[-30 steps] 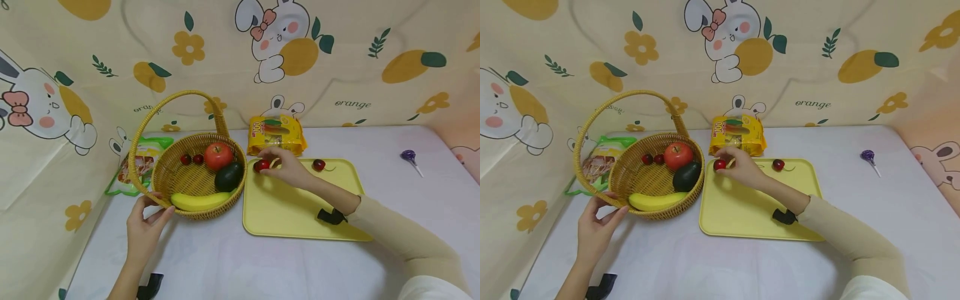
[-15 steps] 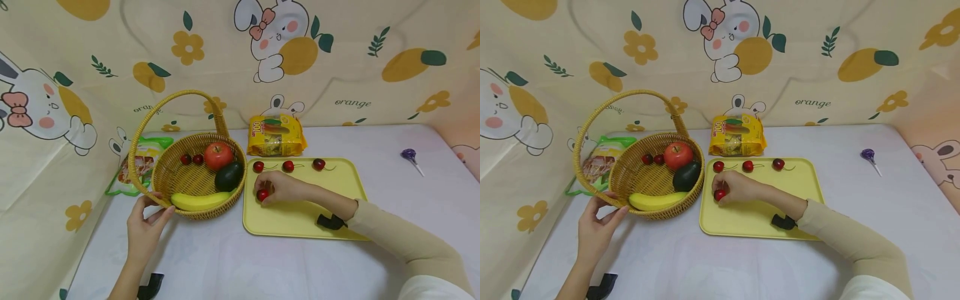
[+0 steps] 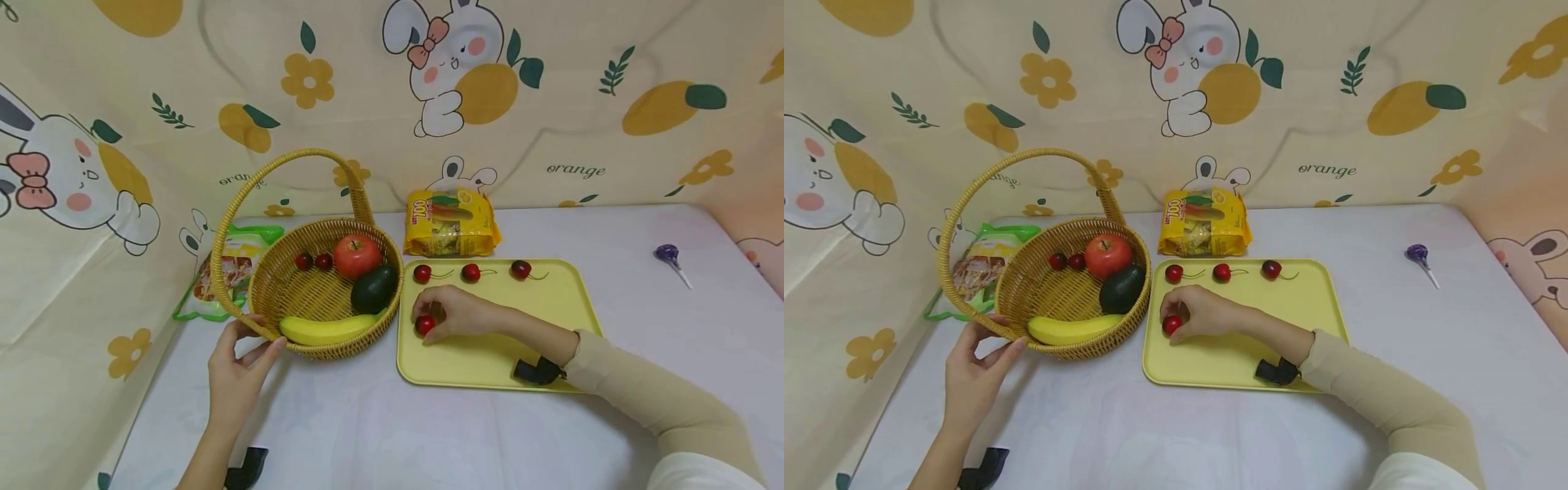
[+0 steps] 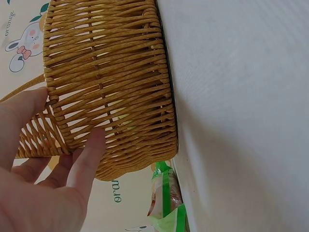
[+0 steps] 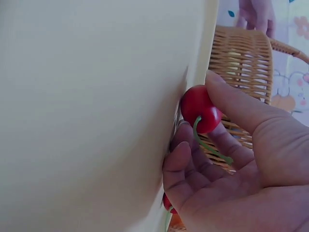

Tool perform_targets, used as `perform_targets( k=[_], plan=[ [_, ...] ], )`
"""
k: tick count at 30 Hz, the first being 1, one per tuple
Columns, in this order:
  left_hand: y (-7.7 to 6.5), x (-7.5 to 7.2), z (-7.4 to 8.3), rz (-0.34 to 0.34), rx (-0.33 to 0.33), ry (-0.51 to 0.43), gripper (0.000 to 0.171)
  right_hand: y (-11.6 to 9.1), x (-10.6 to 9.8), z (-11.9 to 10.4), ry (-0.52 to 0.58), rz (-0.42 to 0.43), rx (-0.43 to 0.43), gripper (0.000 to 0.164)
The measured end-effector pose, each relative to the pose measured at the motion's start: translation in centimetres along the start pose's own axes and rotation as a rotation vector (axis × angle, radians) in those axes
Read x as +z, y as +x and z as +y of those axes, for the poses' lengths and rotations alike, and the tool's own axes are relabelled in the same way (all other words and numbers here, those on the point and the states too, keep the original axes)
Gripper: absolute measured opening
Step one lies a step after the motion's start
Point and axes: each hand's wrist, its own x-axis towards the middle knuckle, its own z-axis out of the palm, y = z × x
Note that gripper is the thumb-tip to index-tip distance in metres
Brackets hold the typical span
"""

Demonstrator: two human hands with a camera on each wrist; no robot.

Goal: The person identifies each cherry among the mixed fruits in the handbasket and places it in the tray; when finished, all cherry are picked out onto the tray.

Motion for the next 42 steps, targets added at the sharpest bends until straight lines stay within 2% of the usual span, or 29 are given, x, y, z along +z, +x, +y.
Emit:
perform_targets(
  k=[7,10,14,16,19,23,25,28,31,34,37,42],
  plan=[
    [0.0,0.0,-0.1,0.001,-0.005,0.003,0.044,-0.1,-0.2,0.1,-0.023,-0.017,-0.007,0.035],
    [0.0,0.0,-0.1,-0.001,-0.010,-0.001,0.044,-0.3,-1.0,-0.6,-0.109,-0.049,0.009,0.039],
    [-0.1,0.0,0.0,-0.001,-0.006,-0.005,0.045,-0.2,-3.7,-3.6,-0.323,-0.118,0.023,0.050],
    [-0.1,-0.1,0.0,0.001,-0.003,-0.004,0.045,0.5,-5.1,-5.9,-0.363,-0.118,-0.010,0.051],
    [0.0,-0.1,0.0,-0.002,0.005,-0.002,0.044,3.1,-6.2,-9.3,-0.302,-0.065,-0.094,0.046],
    [0.0,-0.2,0.0,-0.010,0.018,-0.004,0.045,8.6,-5.2,-12.8,-0.169,0.006,-0.164,0.046],
    [0.0,-0.1,-0.1,-0.013,0.021,-0.009,0.045,11.8,-4.1,-13.8,-0.120,0.012,-0.159,0.049],
    [0.0,-0.2,-0.2,-0.011,0.024,-0.018,0.045,16.3,-2.4,-14.8,-0.052,-0.012,-0.109,0.046],
    [0.1,-0.3,-0.4,-0.007,0.030,-0.023,0.046,19.8,-1.2,-15.2,-0.024,-0.056,-0.027,0.041],
    [0.1,-0.3,-0.6,-0.005,0.037,-0.032,0.047,21.9,-0.6,-14.7,-0.033,-0.119,0.048,0.037],
    [0.2,-0.2,-0.7,-0.012,0.037,-0.037,0.047,23.1,-0.3,-13.4,-0.013,-0.169,0.111,0.036],
    [0.1,-0.4,-0.6,-0.014,0.030,-0.025,0.046,24.2,0.2,-11.1,0.049,-0.148,0.140,0.037]
  ],
)
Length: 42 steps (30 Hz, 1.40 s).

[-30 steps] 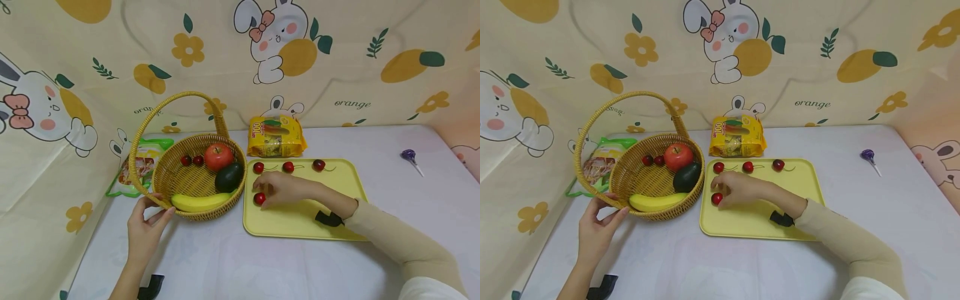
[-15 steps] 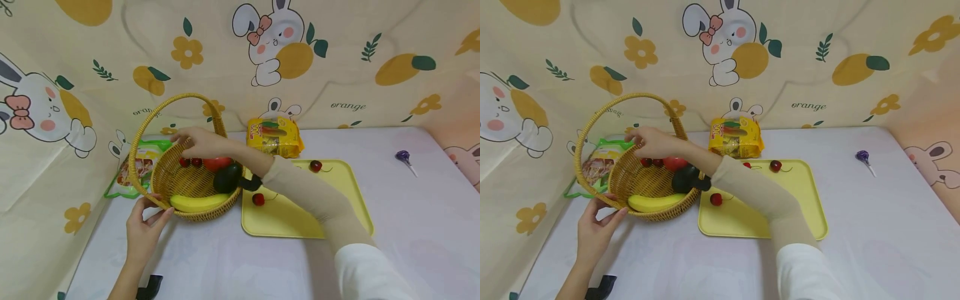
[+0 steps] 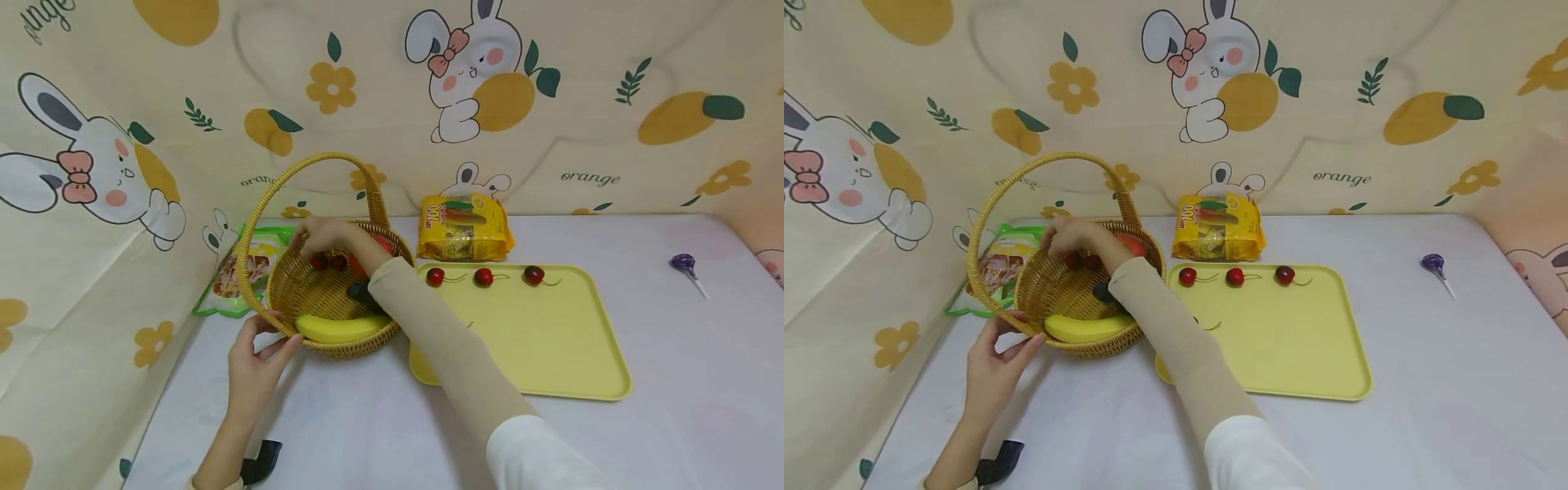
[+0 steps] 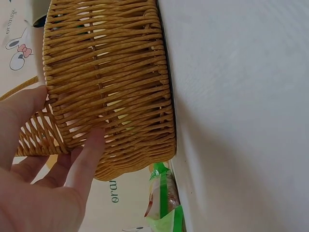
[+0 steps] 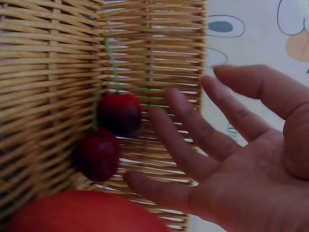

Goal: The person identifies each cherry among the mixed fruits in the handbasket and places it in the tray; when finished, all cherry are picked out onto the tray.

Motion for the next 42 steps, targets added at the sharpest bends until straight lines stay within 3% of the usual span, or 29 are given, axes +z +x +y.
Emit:
perform_targets(
  k=[6,12,18,28,37,42],
  plan=[
    [0.0,0.2,0.1,-0.004,0.002,0.002,0.045,0.6,0.6,1.8,0.084,0.001,0.032,0.043],
    [0.0,0.2,0.1,0.001,0.010,0.020,0.045,0.9,1.1,2.5,-0.047,-0.037,0.046,0.049],
    [0.0,0.3,0.4,0.000,0.006,0.010,0.045,1.2,1.8,2.6,-0.158,-0.085,0.003,0.038],
    [-0.1,0.2,0.4,-0.004,-0.005,0.012,0.044,1.0,2.1,2.6,-0.206,-0.092,0.001,0.026],
    [-0.1,0.3,0.2,-0.003,-0.029,0.017,0.046,1.0,2.1,3.1,-0.159,-0.115,-0.016,0.024],
    [-0.1,0.2,0.1,0.004,-0.035,0.009,0.046,0.8,1.6,2.4,-0.035,-0.073,-0.111,0.022]
  ],
)
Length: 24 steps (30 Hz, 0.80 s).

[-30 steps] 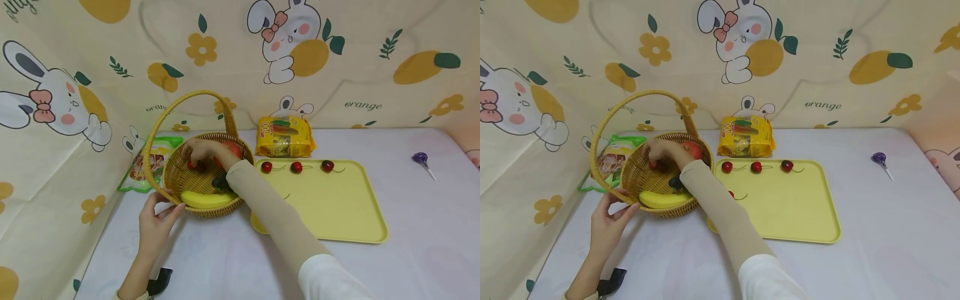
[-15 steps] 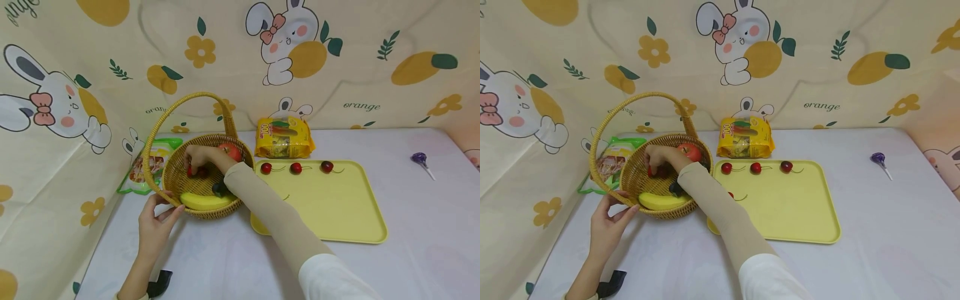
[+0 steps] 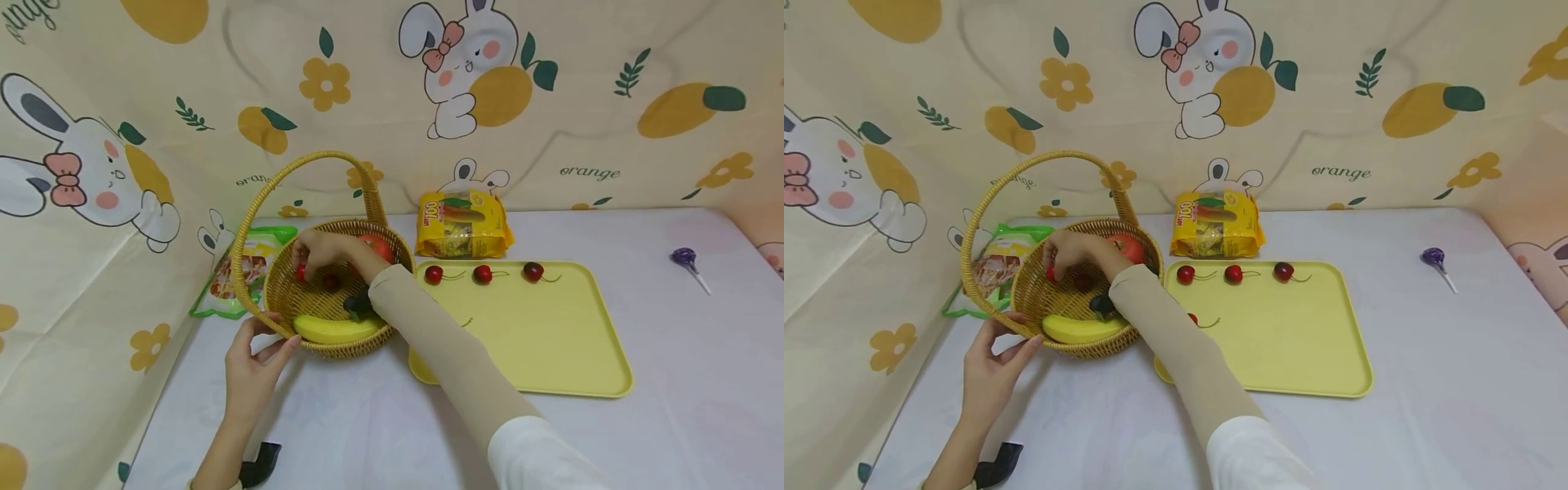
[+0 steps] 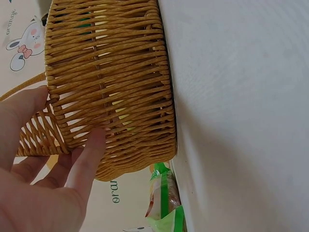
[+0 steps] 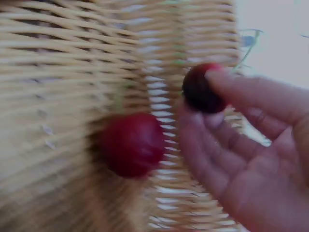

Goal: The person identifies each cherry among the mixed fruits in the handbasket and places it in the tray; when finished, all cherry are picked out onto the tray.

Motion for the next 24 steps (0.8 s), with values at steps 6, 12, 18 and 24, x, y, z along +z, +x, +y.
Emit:
perform_targets(
  k=[6,12,18,24],
  plan=[
    [-0.1,-0.1,0.3,0.017,-0.020,0.016,0.044,-1.9,-1.2,-1.9,0.090,0.027,-0.167,0.023],
    [-0.3,-0.1,0.3,0.020,-0.006,0.028,0.045,-7.8,-2.4,-2.7,0.138,0.066,-0.383,0.033],
    [-0.3,0.1,0.4,0.008,0.014,0.029,0.044,-16.8,-3.4,0.1,0.208,0.129,-0.417,0.022],
    [-0.1,0.1,0.4,-0.013,0.001,0.047,0.044,-24.6,-3.2,4.2,0.155,0.213,-0.188,0.025]
  ],
)
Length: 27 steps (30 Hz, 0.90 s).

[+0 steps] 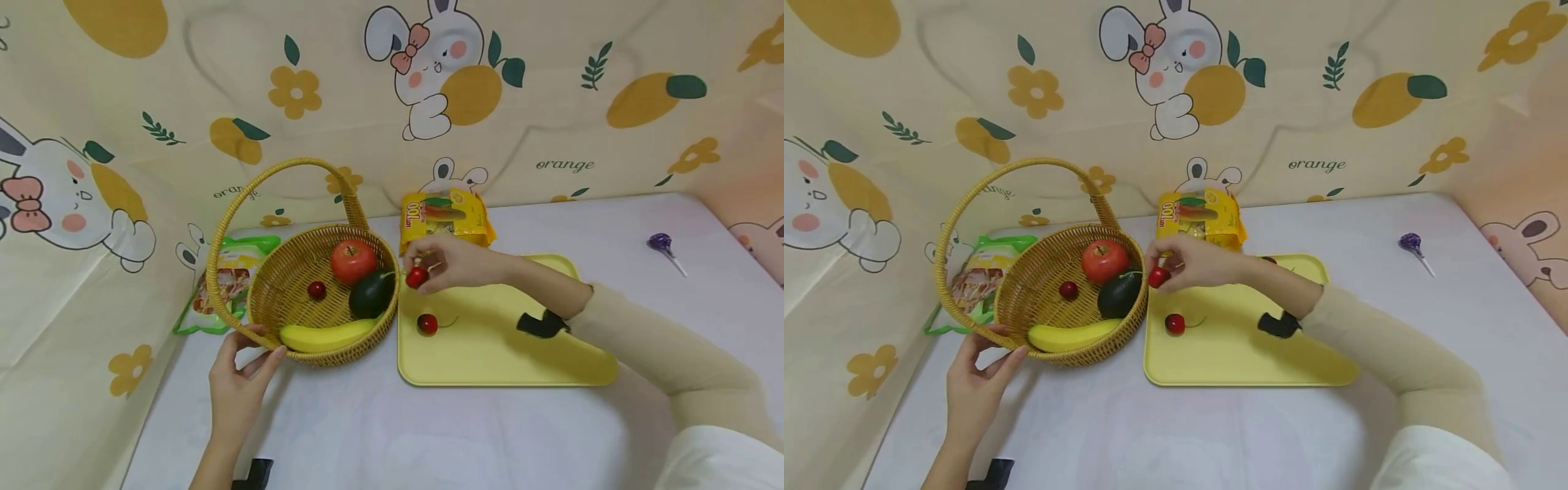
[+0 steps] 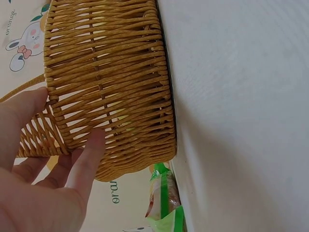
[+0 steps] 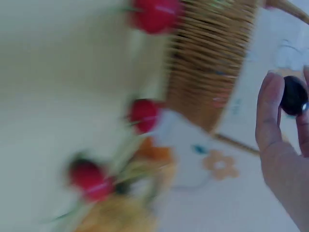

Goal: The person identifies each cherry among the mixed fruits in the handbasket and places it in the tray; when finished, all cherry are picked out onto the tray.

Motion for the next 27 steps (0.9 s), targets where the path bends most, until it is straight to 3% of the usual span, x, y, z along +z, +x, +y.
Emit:
perform_targets(
  k=[5,11,16,27],
  plan=[
    [0.0,0.1,0.1,-0.003,-0.006,-0.003,0.043,-4.5,-0.7,2.7,-0.152,0.048,0.140,0.024],
    [0.0,0.1,0.1,0.005,-0.001,0.004,0.044,-7.6,-1.2,4.8,-0.217,0.048,0.225,0.025],
    [0.0,0.1,0.0,0.010,-0.006,0.015,0.044,-9.1,-1.1,5.4,-0.229,0.043,0.273,0.030],
    [-0.1,0.3,0.4,0.024,0.004,0.017,0.045,-10.7,-0.6,5.6,-0.273,0.048,0.288,0.022]
  ],
)
